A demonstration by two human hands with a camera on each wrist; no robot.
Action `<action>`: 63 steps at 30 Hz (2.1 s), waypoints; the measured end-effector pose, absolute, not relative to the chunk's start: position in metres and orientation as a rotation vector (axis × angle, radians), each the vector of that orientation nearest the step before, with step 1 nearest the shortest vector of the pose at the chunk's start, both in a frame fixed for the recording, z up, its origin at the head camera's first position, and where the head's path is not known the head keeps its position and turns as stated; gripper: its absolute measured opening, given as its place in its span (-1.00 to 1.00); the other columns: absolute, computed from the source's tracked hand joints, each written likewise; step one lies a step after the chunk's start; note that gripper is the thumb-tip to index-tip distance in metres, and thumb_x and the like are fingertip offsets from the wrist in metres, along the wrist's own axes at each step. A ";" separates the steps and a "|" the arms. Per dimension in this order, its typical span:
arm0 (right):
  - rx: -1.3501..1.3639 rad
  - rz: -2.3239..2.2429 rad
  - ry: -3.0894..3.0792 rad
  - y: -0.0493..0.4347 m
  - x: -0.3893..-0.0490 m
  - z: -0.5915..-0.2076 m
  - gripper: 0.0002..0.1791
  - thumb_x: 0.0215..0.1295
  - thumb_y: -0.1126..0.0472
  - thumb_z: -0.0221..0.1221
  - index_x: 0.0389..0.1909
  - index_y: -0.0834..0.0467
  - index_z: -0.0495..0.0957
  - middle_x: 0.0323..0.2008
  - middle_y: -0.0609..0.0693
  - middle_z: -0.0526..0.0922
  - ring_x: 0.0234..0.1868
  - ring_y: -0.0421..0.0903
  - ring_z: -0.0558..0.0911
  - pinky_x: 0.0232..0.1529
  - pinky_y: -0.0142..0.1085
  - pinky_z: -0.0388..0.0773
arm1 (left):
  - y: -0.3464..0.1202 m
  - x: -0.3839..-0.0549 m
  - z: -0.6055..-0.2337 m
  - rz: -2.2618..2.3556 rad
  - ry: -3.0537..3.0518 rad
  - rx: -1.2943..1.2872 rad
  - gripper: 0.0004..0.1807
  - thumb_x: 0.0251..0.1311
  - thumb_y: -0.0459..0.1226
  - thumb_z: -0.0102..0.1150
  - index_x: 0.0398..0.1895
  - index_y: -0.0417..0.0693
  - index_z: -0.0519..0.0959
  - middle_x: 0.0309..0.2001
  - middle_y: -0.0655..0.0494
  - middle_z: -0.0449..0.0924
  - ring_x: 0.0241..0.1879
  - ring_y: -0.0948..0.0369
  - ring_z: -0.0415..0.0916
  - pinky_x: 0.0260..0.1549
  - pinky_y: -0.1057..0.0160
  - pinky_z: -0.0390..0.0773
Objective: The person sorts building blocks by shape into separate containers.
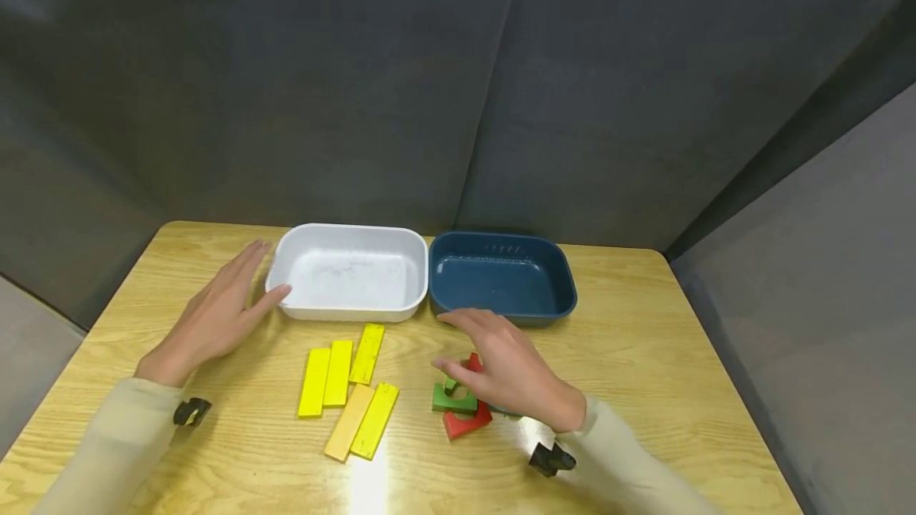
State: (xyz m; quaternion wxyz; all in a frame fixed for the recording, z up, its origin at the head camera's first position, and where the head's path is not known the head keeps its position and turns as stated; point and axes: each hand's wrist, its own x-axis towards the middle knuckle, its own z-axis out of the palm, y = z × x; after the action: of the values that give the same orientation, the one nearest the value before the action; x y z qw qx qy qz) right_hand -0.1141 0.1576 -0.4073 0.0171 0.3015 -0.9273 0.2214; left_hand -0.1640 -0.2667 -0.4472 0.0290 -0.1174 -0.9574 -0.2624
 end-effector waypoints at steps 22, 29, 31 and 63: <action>1.118 0.598 -3.017 0.099 -0.079 -0.440 -0.08 0.32 -0.45 0.31 0.46 0.13 0.48 0.30 -0.04 0.54 0.24 -0.08 0.56 0.32 -0.16 0.58 | -0.257 -0.175 -0.460 -0.765 -3.015 -0.401 0.04 0.59 0.26 -0.05 0.78 -0.09 -0.27 0.76 0.04 -0.51 0.71 -0.24 -0.23 0.55 -0.43 0.01; 1.155 0.488 -3.003 0.089 -0.070 -0.450 0.00 0.27 -0.51 0.30 0.46 0.16 0.47 0.29 -0.02 0.53 0.26 -0.06 0.54 0.37 -0.19 0.53 | -0.255 -0.175 -0.463 -0.775 -3.010 -0.401 0.05 0.60 0.26 -0.07 0.77 -0.12 -0.30 0.76 -0.02 -0.50 0.71 -0.25 -0.23 0.56 -0.41 0.00; 1.172 0.459 -2.991 0.087 -0.069 -0.454 0.01 0.26 -0.52 0.30 0.44 0.18 0.47 0.28 0.00 0.54 0.27 -0.04 0.54 0.41 -0.16 0.50 | -0.255 -0.175 -0.463 -0.776 -3.007 -0.400 0.04 0.61 0.25 -0.09 0.77 -0.14 -0.30 0.76 -0.05 -0.49 0.70 -0.26 -0.24 0.55 -0.42 0.00; 1.212 0.366 -2.983 0.072 -0.068 -0.475 -0.09 0.16 -0.46 0.43 0.19 0.21 0.50 -0.16 -0.08 0.33 -0.21 -0.19 0.32 -0.24 -0.49 0.33 | -0.254 -0.171 -0.466 -0.760 -3.112 -0.426 0.00 0.67 0.23 -0.23 0.75 -0.20 -0.36 0.74 -0.03 -0.60 0.71 -0.25 -0.31 0.56 -0.41 -0.03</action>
State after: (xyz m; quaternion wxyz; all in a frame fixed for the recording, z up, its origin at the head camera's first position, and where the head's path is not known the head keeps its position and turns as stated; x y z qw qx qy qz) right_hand -0.0681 0.0719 -0.4746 -0.0497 0.3736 -0.9194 0.1128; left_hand -0.1711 -0.2537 -0.4665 -0.0452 -0.1317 -0.9620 -0.2349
